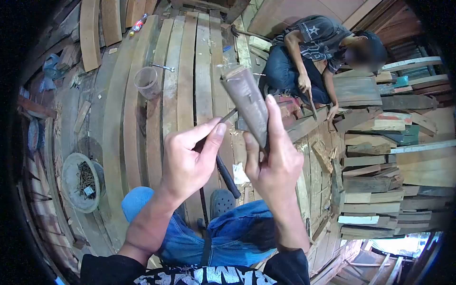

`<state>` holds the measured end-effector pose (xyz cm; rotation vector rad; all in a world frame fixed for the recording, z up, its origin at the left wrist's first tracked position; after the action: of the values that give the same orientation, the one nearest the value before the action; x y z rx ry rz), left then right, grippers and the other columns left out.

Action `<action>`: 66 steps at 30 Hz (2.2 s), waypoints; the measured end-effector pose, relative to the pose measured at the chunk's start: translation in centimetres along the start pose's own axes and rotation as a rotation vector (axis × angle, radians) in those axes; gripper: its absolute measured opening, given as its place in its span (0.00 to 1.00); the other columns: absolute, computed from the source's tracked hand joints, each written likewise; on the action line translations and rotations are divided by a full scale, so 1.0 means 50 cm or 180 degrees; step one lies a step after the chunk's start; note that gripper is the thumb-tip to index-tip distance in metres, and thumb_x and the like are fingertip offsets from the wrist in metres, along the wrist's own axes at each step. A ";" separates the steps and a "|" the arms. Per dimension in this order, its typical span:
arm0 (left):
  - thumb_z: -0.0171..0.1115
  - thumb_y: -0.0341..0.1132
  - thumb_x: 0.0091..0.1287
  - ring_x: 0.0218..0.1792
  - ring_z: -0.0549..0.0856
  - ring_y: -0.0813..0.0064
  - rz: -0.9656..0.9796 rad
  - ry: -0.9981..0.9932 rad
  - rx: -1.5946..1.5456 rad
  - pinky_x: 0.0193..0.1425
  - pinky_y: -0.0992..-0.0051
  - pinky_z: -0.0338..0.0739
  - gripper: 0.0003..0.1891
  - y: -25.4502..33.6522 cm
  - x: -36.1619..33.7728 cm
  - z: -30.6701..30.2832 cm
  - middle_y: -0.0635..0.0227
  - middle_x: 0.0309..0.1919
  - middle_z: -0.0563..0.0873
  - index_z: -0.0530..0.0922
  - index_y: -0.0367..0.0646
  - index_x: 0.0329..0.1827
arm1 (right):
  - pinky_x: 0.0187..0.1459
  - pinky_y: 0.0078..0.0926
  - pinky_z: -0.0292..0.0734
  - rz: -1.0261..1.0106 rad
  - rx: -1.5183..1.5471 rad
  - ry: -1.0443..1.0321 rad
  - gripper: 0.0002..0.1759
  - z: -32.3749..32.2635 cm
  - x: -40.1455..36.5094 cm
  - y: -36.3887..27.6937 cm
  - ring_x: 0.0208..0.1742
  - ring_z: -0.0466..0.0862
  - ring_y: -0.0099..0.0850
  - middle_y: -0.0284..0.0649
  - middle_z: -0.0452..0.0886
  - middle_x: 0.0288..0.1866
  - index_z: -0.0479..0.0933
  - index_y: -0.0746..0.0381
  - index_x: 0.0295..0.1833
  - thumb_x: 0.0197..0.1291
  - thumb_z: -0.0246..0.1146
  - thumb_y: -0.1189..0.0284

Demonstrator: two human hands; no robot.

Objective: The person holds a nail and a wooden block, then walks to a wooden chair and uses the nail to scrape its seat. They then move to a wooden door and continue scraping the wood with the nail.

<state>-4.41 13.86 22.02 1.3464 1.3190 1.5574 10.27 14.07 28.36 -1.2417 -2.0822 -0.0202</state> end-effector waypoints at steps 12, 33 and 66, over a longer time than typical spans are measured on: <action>0.66 0.30 0.66 0.24 0.86 0.57 -0.0235 -0.0221 0.0198 0.27 0.68 0.77 0.10 0.010 -0.003 -0.001 0.48 0.26 0.85 0.85 0.30 0.43 | 0.37 0.36 0.82 -0.0005 -0.0034 0.0070 0.36 -0.006 -0.003 0.019 0.41 0.89 0.48 0.57 0.84 0.51 0.62 0.63 0.75 0.63 0.66 0.74; 0.65 0.30 0.66 0.25 0.86 0.53 0.0033 -0.0002 0.0143 0.27 0.66 0.77 0.10 0.005 -0.002 -0.001 0.46 0.27 0.85 0.85 0.31 0.43 | 0.29 0.31 0.80 0.0102 -0.0015 0.0044 0.36 0.003 0.002 0.009 0.29 0.87 0.40 0.51 0.86 0.43 0.66 0.62 0.73 0.60 0.69 0.73; 0.65 0.32 0.66 0.29 0.88 0.53 0.0016 0.0053 0.0245 0.32 0.66 0.80 0.11 0.007 -0.006 -0.006 0.45 0.30 0.86 0.86 0.32 0.44 | 0.31 0.32 0.80 0.0042 -0.0131 -0.0104 0.36 0.009 -0.009 -0.001 0.32 0.88 0.41 0.52 0.86 0.47 0.66 0.62 0.73 0.59 0.69 0.74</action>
<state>-4.61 13.41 22.31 1.3872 1.3998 1.5382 10.11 13.86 27.81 -1.2883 -2.1112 -0.0371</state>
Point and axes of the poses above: each hand's wrist, its own x-axis towards the middle knuckle, its own z-axis out of the palm, y = z × x, the point moved 9 cm from there along x, towards the middle knuckle
